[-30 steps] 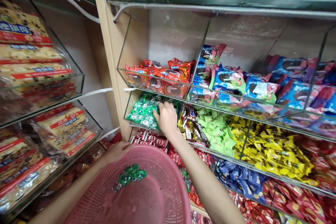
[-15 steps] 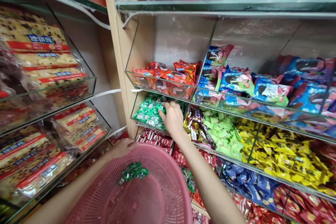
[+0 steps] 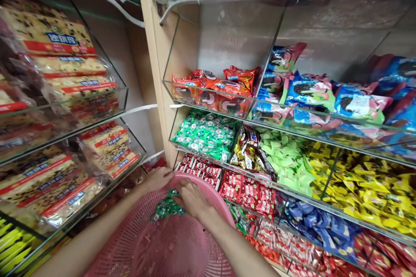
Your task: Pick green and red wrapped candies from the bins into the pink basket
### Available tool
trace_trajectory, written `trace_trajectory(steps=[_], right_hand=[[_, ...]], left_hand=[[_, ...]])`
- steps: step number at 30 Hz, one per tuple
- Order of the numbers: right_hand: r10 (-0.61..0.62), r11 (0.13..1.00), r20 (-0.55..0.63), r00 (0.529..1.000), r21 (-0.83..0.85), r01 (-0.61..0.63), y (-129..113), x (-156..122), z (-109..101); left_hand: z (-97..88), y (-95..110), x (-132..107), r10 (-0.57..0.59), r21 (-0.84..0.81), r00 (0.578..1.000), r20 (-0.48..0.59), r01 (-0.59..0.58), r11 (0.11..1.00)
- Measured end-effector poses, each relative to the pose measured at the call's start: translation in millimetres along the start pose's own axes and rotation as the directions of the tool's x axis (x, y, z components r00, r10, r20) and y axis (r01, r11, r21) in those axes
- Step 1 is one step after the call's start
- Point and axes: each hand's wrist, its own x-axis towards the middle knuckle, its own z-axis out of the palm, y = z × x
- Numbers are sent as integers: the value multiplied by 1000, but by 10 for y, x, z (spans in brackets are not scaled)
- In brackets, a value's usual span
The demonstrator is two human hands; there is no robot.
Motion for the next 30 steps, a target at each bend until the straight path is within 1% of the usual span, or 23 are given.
trace_trajectory(steps=[2, 5, 7, 9, 12, 16, 18, 22, 26, 30], right_hand=[[-12, 999, 75, 997, -32, 15, 90, -25, 53], [-22, 999, 121, 992, -47, 28, 190, -33, 57], [18, 998, 167, 986, -63, -7, 244, -31, 71], [75, 995, 238, 968, -80, -57, 287, -31, 113], [95, 994, 303, 948, -79, -75, 326, -37, 189], [60, 997, 282, 958, -57, -46, 333, -22, 231], [72, 997, 274, 959, -48, -62, 333, -2, 233], [100, 994, 299, 949, -65, -84, 356, 21, 262], [118, 993, 286, 951, -12, -119, 375, 13, 303], [132, 991, 295, 946, -3, -137, 352, 15, 257]], left_hand=[[28, 19, 8, -25, 17, 1000, -7, 25, 1000], [75, 38, 18, -45, 14, 999, -18, 45, 999], [101, 43, 18, -56, 11, 998, -20, 56, 998], [112, 45, 14, -77, 14, 997, -20, 78, 997], [99, 55, 8, -100, 15, 995, -28, 100, 995], [64, 69, -4, -113, 11, 993, -22, 113, 993], [56, 69, -16, -134, 7, 991, -14, 134, 991], [63, 54, -42, -154, 20, 988, -4, 154, 988], [95, 41, -55, -152, 37, 988, 4, 152, 988], [144, 29, -53, -154, 56, 988, -6, 154, 986]])
